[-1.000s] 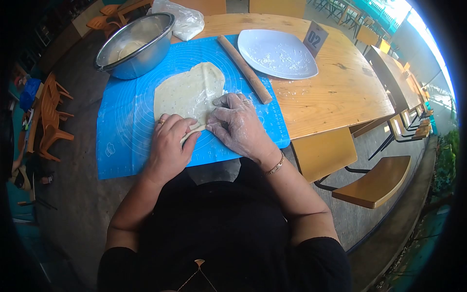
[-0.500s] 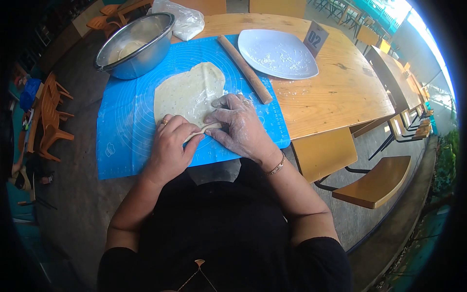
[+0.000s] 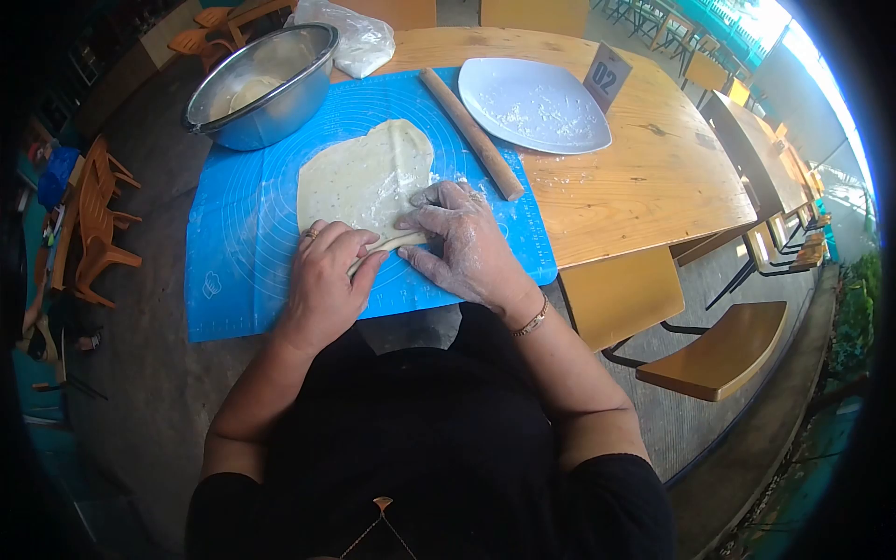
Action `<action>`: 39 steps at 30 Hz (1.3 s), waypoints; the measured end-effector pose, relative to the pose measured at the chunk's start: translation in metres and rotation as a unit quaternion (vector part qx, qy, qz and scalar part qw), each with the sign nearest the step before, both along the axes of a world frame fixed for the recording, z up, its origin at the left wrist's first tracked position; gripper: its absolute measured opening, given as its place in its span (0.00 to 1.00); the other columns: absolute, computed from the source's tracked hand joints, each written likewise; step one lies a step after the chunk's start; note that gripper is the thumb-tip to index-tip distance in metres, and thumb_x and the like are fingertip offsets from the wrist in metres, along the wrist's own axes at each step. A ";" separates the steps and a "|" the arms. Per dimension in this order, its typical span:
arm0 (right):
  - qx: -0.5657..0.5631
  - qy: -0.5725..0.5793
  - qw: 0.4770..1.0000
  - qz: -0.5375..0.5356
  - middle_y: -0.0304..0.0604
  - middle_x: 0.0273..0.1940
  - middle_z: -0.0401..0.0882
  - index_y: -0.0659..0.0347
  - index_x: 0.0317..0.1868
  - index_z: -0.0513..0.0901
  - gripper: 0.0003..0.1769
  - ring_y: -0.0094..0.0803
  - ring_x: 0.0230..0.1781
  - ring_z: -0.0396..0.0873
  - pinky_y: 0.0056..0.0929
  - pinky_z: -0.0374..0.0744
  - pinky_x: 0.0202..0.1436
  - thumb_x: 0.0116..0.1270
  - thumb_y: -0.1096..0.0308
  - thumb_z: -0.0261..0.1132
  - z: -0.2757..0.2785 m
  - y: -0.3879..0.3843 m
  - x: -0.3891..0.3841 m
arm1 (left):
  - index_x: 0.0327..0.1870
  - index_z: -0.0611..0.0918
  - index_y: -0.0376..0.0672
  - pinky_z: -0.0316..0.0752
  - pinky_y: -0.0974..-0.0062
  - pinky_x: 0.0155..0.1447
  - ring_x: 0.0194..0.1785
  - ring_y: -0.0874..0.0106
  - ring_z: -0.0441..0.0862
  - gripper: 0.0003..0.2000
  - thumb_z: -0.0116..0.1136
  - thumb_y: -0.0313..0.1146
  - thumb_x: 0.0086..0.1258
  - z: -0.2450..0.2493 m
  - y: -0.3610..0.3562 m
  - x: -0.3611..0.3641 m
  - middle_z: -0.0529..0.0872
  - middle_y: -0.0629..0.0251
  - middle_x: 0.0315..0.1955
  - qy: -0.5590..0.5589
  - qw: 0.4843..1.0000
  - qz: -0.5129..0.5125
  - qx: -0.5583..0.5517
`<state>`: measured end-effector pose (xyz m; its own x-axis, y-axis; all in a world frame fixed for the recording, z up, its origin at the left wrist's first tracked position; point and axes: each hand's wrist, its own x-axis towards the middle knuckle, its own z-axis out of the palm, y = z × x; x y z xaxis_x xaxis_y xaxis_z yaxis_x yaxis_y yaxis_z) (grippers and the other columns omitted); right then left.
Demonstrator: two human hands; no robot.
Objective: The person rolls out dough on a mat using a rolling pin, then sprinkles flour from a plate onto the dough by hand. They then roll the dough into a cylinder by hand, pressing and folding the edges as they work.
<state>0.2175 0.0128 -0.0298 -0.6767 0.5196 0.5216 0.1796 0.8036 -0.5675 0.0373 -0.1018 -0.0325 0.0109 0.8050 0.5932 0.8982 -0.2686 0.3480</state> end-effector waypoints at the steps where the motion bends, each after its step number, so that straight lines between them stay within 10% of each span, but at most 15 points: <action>1: 0.000 0.000 1.000 0.000 0.51 0.49 0.81 0.59 0.42 0.89 0.11 0.51 0.54 0.77 0.44 0.75 0.62 0.58 0.69 0.75 0.000 0.001 0.001 | 0.42 0.85 0.39 0.73 0.59 0.49 0.41 0.56 0.80 0.09 0.71 0.30 0.64 0.002 -0.001 0.001 0.83 0.58 0.34 -0.021 1.000 0.004 -0.008; 39: 0.007 0.007 1.000 0.006 0.49 0.47 0.81 0.59 0.41 0.91 0.14 0.49 0.53 0.78 0.44 0.76 0.60 0.56 0.62 0.78 -0.004 0.007 0.002 | 0.47 0.86 0.36 0.73 0.60 0.54 0.48 0.56 0.78 0.12 0.70 0.28 0.63 0.018 -0.013 -0.004 0.81 0.56 0.42 0.007 0.998 -0.044 -0.049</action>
